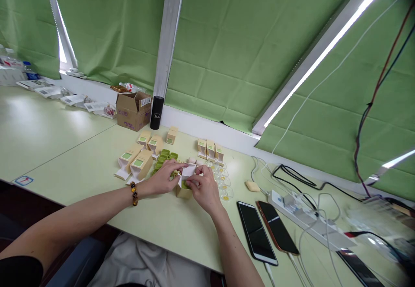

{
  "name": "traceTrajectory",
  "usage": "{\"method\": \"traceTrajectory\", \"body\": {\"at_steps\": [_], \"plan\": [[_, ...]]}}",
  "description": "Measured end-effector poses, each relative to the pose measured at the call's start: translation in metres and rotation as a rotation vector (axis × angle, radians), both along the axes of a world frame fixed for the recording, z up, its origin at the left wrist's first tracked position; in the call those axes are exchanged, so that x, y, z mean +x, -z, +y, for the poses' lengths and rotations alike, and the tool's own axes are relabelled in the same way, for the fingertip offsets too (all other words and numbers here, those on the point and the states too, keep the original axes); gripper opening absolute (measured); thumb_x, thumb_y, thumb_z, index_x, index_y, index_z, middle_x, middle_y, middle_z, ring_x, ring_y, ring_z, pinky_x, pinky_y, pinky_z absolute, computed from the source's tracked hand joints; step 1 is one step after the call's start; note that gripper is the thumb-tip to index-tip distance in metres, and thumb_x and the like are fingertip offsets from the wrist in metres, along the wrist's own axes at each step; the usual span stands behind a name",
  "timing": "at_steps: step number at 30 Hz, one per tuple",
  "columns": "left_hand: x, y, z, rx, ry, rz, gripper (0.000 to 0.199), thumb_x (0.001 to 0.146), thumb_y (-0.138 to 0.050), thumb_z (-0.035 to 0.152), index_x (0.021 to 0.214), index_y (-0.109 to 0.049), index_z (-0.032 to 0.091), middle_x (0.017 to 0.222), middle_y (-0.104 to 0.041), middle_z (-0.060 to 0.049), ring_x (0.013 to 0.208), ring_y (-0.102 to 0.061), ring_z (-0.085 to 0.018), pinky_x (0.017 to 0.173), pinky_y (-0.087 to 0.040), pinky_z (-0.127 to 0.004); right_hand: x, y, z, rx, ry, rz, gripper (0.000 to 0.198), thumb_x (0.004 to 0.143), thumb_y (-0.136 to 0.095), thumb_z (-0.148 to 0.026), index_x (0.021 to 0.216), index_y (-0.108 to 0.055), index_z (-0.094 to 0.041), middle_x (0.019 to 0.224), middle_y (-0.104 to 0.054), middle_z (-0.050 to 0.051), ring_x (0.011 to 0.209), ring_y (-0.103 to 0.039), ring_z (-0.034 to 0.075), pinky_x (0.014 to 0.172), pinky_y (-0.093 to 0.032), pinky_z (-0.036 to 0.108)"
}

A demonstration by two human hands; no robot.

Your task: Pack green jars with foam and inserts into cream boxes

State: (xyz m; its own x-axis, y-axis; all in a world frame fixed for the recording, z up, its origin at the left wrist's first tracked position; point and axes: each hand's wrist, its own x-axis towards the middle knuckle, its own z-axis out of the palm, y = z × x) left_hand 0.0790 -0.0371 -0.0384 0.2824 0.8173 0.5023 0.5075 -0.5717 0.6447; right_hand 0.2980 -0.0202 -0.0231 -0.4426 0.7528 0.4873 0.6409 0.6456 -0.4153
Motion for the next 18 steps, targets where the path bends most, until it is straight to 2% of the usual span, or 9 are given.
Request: {"method": "traceTrajectory", "body": {"at_steps": [4, 7, 10, 13, 18], "plan": [[0.000, -0.001, 0.000, -0.003, 0.005, -0.011, 0.051, 0.094, -0.052, 0.020, 0.143, -0.064, 0.024, 0.110, -0.068, -0.008, 0.113, -0.058, -0.025, 0.107, -0.047, -0.042, 0.001, -0.002, -0.001, -0.067, -0.039, 0.075, 0.012, 0.088, -0.072, -0.022, 0.084, -0.081, -0.028, 0.100, -0.054, 0.009, 0.101, -0.053, 0.028, 0.070, -0.055, 0.038], [0.000, -0.003, -0.001, -0.013, -0.003, -0.011, 0.051, 0.094, -0.051, 0.018, 0.142, -0.064, 0.024, 0.111, -0.068, -0.009, 0.113, -0.058, -0.025, 0.107, -0.047, -0.042, 0.003, -0.005, -0.001, -0.145, -0.073, 0.246, 0.015, 0.094, -0.063, -0.029, 0.094, -0.077, -0.026, 0.103, -0.055, 0.008, 0.098, -0.057, 0.025, 0.066, -0.055, 0.034], [-0.001, -0.003, 0.000, -0.035, -0.011, 0.006, 0.050, 0.095, -0.051, 0.019, 0.143, -0.063, 0.024, 0.112, -0.068, -0.009, 0.114, -0.058, -0.026, 0.107, -0.047, -0.042, 0.005, -0.005, 0.004, -0.171, -0.018, 0.449, 0.017, 0.095, -0.056, -0.031, 0.099, -0.070, -0.023, 0.102, -0.059, 0.006, 0.091, -0.059, 0.022, 0.064, -0.051, 0.030], [-0.003, -0.001, 0.000, -0.054, -0.008, 0.010, 0.046, 0.098, -0.049, 0.023, 0.142, -0.063, 0.024, 0.113, -0.068, -0.009, 0.115, -0.058, -0.026, 0.109, -0.044, -0.044, 0.006, 0.000, 0.012, -0.214, 0.067, 0.563, 0.017, 0.087, -0.057, -0.028, 0.101, -0.064, -0.023, 0.088, -0.057, 0.002, 0.082, -0.057, 0.020, 0.064, -0.047, 0.029], [-0.003, -0.001, 0.000, -0.059, -0.007, -0.001, 0.042, 0.102, -0.045, 0.026, 0.140, -0.062, 0.024, 0.122, -0.067, -0.010, 0.122, -0.056, -0.027, 0.111, -0.042, -0.045, 0.003, 0.011, 0.022, -0.299, 0.044, 0.611, 0.028, 0.072, -0.059, -0.026, 0.099, -0.059, -0.023, 0.078, -0.050, -0.004, 0.070, -0.051, 0.016, 0.067, -0.048, 0.030]]}}
